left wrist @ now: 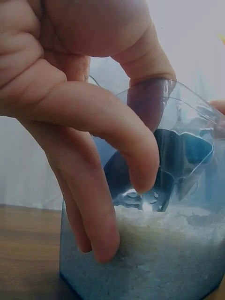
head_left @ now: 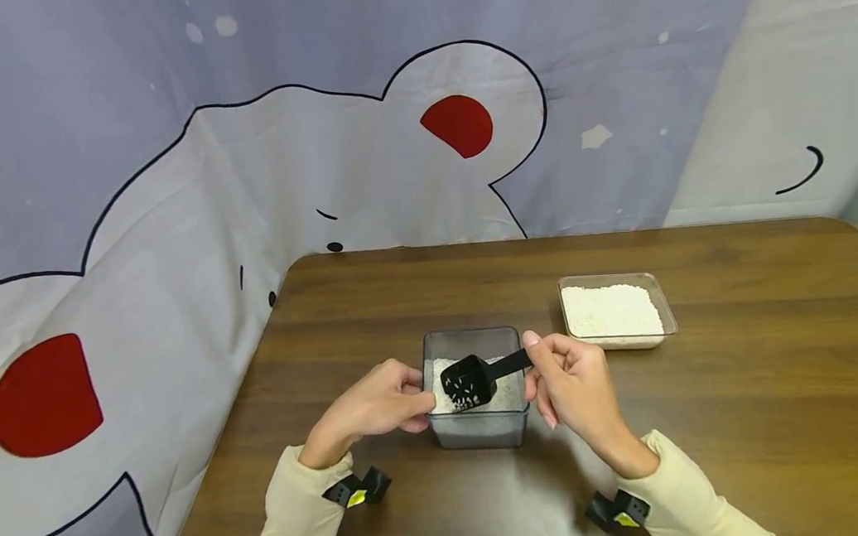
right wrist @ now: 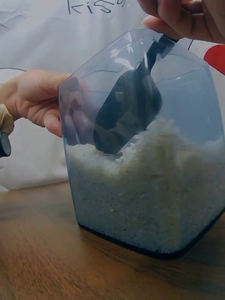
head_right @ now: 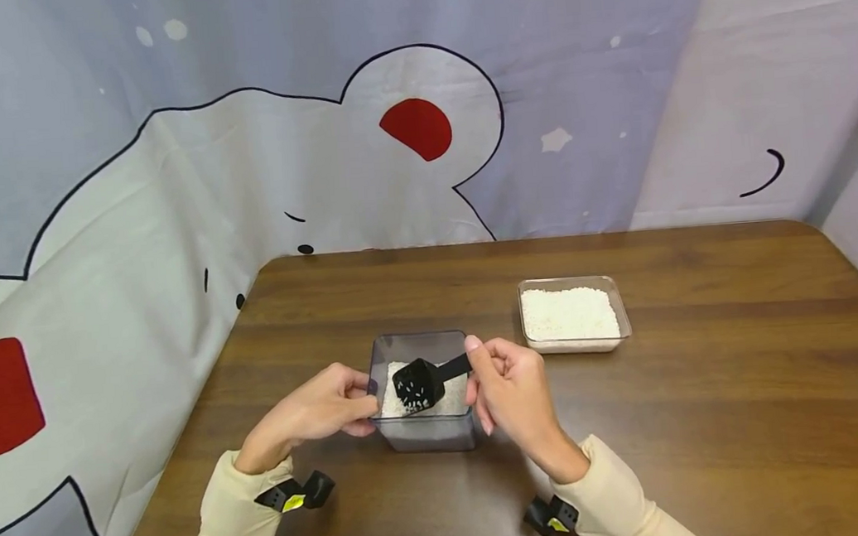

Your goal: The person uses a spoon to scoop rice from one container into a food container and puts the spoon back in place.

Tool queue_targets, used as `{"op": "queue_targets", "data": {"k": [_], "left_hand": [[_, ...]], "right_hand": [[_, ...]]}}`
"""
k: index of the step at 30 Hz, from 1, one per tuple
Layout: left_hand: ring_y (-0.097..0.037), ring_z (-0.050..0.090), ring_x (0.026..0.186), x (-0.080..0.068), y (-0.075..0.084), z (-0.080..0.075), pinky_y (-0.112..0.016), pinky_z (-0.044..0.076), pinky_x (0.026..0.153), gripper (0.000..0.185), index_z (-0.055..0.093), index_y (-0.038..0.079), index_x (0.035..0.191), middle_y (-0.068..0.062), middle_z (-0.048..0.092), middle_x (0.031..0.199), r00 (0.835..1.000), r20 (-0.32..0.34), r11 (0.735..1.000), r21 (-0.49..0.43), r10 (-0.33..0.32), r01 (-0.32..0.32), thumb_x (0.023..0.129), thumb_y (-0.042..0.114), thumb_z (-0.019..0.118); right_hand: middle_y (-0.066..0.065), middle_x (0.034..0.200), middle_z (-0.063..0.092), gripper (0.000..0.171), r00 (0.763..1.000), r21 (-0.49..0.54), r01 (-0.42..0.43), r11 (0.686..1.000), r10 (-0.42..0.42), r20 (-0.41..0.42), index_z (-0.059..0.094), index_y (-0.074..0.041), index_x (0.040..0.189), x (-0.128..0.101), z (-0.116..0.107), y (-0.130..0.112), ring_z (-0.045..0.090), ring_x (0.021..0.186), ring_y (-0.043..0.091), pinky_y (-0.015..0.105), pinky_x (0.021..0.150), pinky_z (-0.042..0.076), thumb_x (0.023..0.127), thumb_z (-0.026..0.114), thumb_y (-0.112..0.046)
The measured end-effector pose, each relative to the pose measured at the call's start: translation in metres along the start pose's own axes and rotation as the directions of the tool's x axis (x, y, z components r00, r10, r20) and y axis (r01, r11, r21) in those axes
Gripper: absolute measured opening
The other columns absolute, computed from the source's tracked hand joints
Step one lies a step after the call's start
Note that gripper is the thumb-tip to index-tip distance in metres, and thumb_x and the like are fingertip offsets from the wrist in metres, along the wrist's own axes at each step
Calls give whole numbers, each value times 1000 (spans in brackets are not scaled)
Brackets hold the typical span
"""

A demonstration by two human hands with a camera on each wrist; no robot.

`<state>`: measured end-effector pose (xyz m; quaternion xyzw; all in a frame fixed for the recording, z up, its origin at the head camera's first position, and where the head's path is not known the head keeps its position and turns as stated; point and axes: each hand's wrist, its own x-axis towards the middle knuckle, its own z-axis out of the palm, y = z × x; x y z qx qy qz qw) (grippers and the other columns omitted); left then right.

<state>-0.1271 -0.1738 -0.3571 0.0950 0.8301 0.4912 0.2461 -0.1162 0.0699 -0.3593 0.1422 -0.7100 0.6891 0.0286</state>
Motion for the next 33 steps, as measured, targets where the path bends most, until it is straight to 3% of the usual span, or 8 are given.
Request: {"op": "queue_targets", "data": {"k": [4, 10, 16, 20, 24, 29, 33], "left_hand": [[-18, 66, 72, 1, 0, 0, -32, 55, 71, 19, 64, -6, 89, -3, 62, 62, 1000, 5, 1000, 5, 3, -3, 80, 10, 56], [-18, 66, 75, 1, 0, -1, -32, 55, 71, 23, 63, -7, 94, -11, 69, 75, 1000, 16, 1000, -12, 19, -19, 79, 7, 55], [-19, 66, 77, 2, -1, -2, -33, 55, 72, 23, 63, -8, 94, -12, 69, 77, 999, 35, 1000, -18, 25, -24, 80, 8, 55], [-21, 67, 77, 4, -3, -4, -34, 55, 71, 18, 62, -7, 85, -10, 66, 75, 998, 54, 999, -46, 24, -22, 81, 9, 56], [-28, 67, 77, 4, -5, -6, -33, 56, 69, 20, 59, -5, 77, -7, 62, 75, 997, 77, 997, -76, 19, -13, 84, 14, 59], [-32, 66, 80, 3, -11, -10, -35, 56, 69, 29, 60, -6, 80, -10, 63, 80, 993, 117, 989, -145, 28, -11, 85, 22, 64], [-29, 66, 84, 1, -18, -14, -36, 55, 72, 39, 61, -8, 90, -15, 64, 91, 992, 127, 986, -166, 17, 4, 84, 31, 64]], "right_hand": [[16, 52, 55, 33, 999, -24, -37, 999, 37, 25, 53, 6, 76, 2, -7, 12, 41, 26, 16, 29, 25, 32, 94, 50, -21], [13, 53, 57, 32, 991, -118, -68, 991, 81, 111, 54, 3, 78, 2, -17, 21, 44, 29, 16, 29, 28, 35, 94, 51, -24], [7, 56, 58, 28, 972, -189, -110, 976, 146, 187, 56, -1, 83, -6, -33, 18, 49, 35, 19, 32, 32, 42, 92, 54, -28], [8, 63, 60, 27, 966, -231, -126, 965, 173, 195, 57, -3, 95, -13, -52, 14, 54, 42, 22, 33, 38, 46, 90, 56, -29], [9, 68, 62, 26, 972, -300, -125, 946, 177, 153, 56, -4, 100, -20, -76, 13, 57, 48, 23, 33, 42, 48, 90, 57, -28], [3, 72, 65, 19, 986, -479, -52, 876, 120, 114, 56, -11, 104, -29, -110, 13, 61, 57, 16, 29, 48, 49, 91, 55, -25], [-6, 86, 66, 21, 990, -620, 45, 784, 46, 131, 55, -17, 110, -35, -136, 16, 62, 72, 7, 21, 58, 50, 90, 58, -21]]}}
